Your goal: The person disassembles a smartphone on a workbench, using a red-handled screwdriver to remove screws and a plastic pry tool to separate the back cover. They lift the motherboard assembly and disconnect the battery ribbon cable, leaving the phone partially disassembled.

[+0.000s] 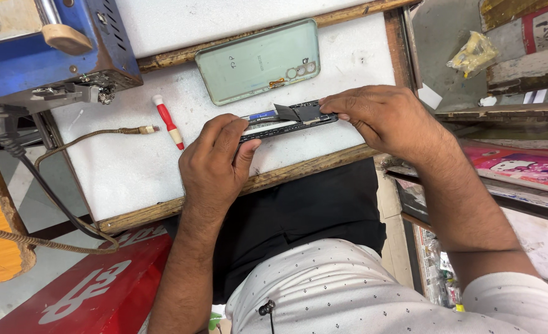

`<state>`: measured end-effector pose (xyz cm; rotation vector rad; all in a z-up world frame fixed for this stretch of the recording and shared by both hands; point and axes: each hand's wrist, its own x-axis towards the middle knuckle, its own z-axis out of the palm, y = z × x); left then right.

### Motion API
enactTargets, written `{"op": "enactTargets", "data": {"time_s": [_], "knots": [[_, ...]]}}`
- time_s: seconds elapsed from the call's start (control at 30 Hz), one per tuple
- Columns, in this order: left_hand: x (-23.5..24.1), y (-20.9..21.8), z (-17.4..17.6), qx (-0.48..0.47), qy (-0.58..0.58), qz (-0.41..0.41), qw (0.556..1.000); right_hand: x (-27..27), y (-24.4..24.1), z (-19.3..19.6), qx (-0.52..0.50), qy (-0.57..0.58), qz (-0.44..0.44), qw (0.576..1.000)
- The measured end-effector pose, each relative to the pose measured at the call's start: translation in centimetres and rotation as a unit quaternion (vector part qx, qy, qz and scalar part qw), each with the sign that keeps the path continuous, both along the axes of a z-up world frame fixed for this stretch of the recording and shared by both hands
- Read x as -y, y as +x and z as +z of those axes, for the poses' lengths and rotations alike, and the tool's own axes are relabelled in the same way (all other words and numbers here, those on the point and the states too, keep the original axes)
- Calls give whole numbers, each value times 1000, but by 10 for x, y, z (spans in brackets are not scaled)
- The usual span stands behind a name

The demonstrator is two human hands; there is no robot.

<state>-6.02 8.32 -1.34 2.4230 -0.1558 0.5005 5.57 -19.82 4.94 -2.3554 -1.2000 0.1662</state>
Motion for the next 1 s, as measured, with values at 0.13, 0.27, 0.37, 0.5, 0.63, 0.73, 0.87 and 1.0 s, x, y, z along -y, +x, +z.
{"op": "enactTargets", "data": {"time_s": [0.13, 0.27, 0.37, 0.5, 0.63, 0.73, 0.87, 1.0], "knots": [[0, 1, -1, -3, 2, 2, 1000, 0, 0, -4, 25, -1, 0, 1000], [0, 1, -2, -4, 3, 0, 1000, 1, -2, -10, 42, -7, -9, 999], [0, 1, -2, -10, -3, -2, 1000, 1, -3, -14, 55, -10, -3, 998], [0, 1, -3, -5, 0, -2, 1000, 3, -4, -16, 71, 15, 22, 997], [0, 1, -3, 2, -1, -8, 1000, 5, -3, -19, 76, 23, 31, 996], [-1, 0, -2, 2, 0, -11, 1000, 5, -1, -20, 89, 25, 44, 995], [-1, 0, -1, 4, -5, -16, 1000, 4, 1, -17, 91, 23, 51, 994], [-1, 0, 1, 2, -10, -22, 1000, 3, 0, -4, 62, -13, 43, 997]]}}
